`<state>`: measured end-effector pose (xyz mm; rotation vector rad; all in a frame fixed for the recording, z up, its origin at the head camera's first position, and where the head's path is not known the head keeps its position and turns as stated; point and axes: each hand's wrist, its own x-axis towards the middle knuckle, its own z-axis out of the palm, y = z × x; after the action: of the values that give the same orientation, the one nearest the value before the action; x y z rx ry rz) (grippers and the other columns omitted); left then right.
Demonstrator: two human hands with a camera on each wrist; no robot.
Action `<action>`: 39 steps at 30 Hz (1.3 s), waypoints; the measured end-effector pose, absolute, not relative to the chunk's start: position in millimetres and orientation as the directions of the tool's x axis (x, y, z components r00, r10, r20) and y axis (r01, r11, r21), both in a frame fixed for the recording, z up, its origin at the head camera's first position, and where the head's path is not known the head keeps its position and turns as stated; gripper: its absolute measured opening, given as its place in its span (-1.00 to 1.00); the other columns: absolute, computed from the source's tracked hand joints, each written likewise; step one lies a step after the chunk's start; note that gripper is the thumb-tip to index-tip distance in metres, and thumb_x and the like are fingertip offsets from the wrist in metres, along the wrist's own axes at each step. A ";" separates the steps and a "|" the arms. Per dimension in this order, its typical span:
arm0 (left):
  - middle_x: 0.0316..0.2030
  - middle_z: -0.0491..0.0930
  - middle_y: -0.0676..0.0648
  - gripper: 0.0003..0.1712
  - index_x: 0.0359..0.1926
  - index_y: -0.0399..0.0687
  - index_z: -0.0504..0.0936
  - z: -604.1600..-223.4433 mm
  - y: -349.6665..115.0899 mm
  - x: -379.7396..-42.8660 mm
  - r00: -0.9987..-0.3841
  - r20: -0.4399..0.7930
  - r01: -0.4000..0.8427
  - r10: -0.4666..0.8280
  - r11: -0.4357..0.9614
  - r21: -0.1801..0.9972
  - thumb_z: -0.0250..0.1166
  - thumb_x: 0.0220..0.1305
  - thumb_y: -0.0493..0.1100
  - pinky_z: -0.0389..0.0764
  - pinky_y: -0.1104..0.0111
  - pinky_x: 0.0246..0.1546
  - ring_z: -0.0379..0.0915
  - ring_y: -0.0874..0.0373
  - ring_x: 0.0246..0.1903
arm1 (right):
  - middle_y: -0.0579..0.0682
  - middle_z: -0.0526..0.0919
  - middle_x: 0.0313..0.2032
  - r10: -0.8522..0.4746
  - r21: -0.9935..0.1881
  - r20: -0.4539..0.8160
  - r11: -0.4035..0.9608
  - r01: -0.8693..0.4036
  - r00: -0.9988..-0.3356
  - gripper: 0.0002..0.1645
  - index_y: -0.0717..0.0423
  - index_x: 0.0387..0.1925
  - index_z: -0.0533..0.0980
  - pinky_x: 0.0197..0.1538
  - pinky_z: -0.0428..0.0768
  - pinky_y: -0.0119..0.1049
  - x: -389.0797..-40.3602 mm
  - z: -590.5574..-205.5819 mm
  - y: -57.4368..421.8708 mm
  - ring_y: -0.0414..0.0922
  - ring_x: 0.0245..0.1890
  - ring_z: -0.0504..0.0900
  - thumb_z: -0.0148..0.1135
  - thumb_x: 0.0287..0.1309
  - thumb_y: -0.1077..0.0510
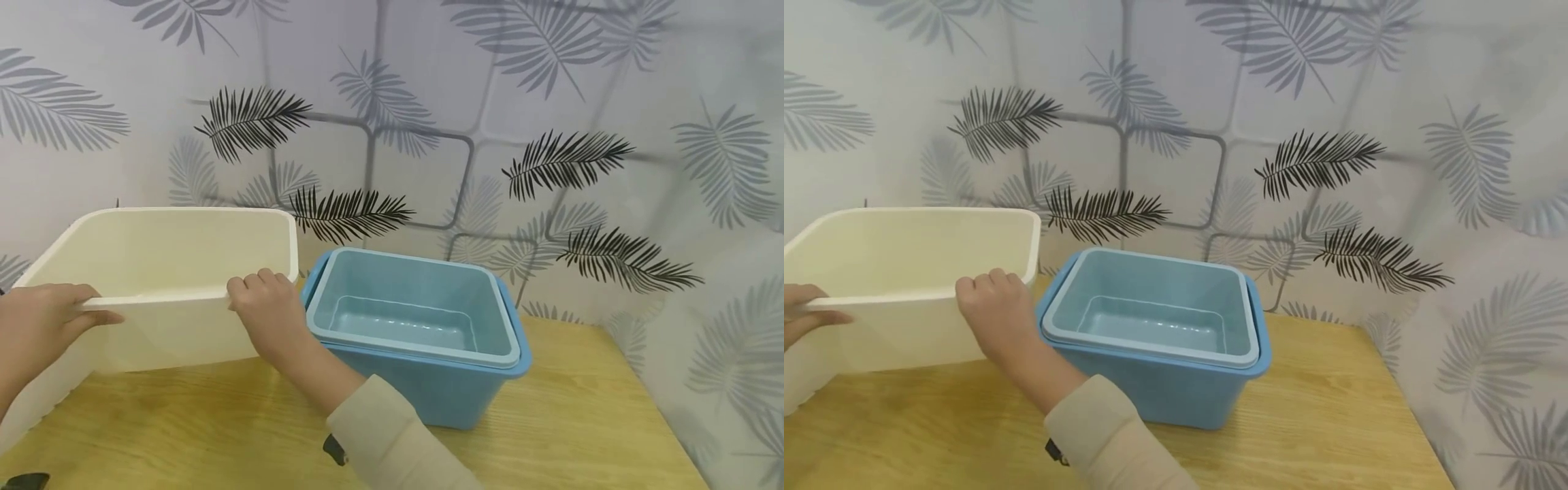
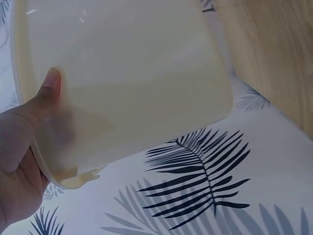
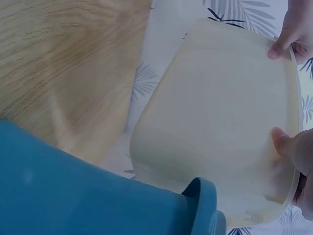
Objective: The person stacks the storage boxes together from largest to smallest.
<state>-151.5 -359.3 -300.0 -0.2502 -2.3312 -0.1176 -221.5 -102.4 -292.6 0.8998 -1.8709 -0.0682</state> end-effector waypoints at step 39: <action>-0.68 0.56 -0.11 -0.58 -0.57 -0.19 0.60 -217.3 -335.9 -161.7 -0.690 0.716 0.169 0.103 0.985 0.022 0.41 -0.19 0.10 0.28 0.35 -0.64 0.23 0.22 -0.69 | -0.22 0.58 -0.61 -0.480 0.344 0.864 0.784 -0.518 -0.153 -0.70 -0.06 -0.61 0.48 -0.47 0.31 -0.55 -220.2 -225.1 -74.1 -0.27 -0.55 0.46 0.37 -0.16 -0.12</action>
<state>-161.7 -335.9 -217.3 -0.1887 -2.3374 -0.1093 -220.2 -74.1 -225.1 0.7738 -1.7880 0.0395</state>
